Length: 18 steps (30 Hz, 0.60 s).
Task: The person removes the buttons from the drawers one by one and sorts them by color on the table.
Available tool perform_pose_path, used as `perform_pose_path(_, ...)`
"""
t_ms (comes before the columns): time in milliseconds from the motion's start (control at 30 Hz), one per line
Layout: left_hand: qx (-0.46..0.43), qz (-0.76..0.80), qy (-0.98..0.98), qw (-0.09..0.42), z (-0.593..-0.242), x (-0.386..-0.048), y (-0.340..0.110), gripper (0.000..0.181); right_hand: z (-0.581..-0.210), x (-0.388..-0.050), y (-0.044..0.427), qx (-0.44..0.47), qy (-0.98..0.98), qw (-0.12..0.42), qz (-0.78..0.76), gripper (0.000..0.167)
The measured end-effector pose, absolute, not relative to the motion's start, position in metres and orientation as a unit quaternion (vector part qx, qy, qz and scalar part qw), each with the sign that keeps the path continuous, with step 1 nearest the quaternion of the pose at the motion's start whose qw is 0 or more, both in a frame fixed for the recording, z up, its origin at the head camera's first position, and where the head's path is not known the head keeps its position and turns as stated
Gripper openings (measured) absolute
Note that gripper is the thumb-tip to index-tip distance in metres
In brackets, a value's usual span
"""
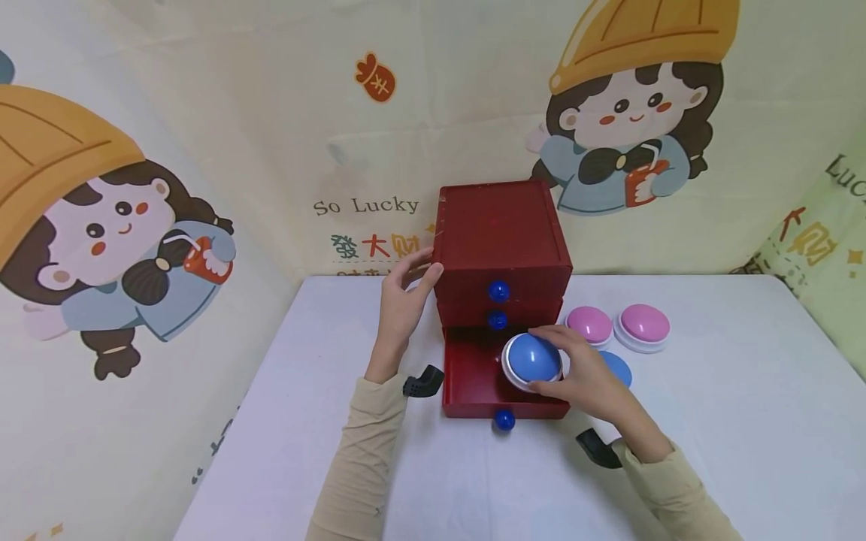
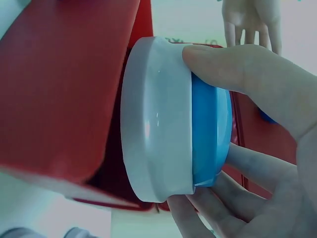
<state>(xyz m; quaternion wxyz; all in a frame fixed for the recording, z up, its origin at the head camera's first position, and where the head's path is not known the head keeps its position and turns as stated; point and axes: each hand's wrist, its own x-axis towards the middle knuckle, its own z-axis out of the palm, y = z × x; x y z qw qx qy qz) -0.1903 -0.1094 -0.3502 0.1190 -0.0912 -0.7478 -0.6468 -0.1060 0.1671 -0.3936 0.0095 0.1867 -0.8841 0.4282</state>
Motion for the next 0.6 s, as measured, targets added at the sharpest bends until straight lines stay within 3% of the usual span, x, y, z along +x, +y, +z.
perform_pose_path(200,-0.091,-0.644,-0.750,0.124,-0.352,-0.191,-0.109,0.041,-0.390,-0.103,0.177,0.170,-0.887,0.002,0.429,0.075)
perform_pose_path(600,-0.082,-0.649,-0.749,0.104,-0.342,-0.186,-0.107,0.044,-0.392,-0.102,0.195,0.179,-0.895,0.042,0.407,0.075)
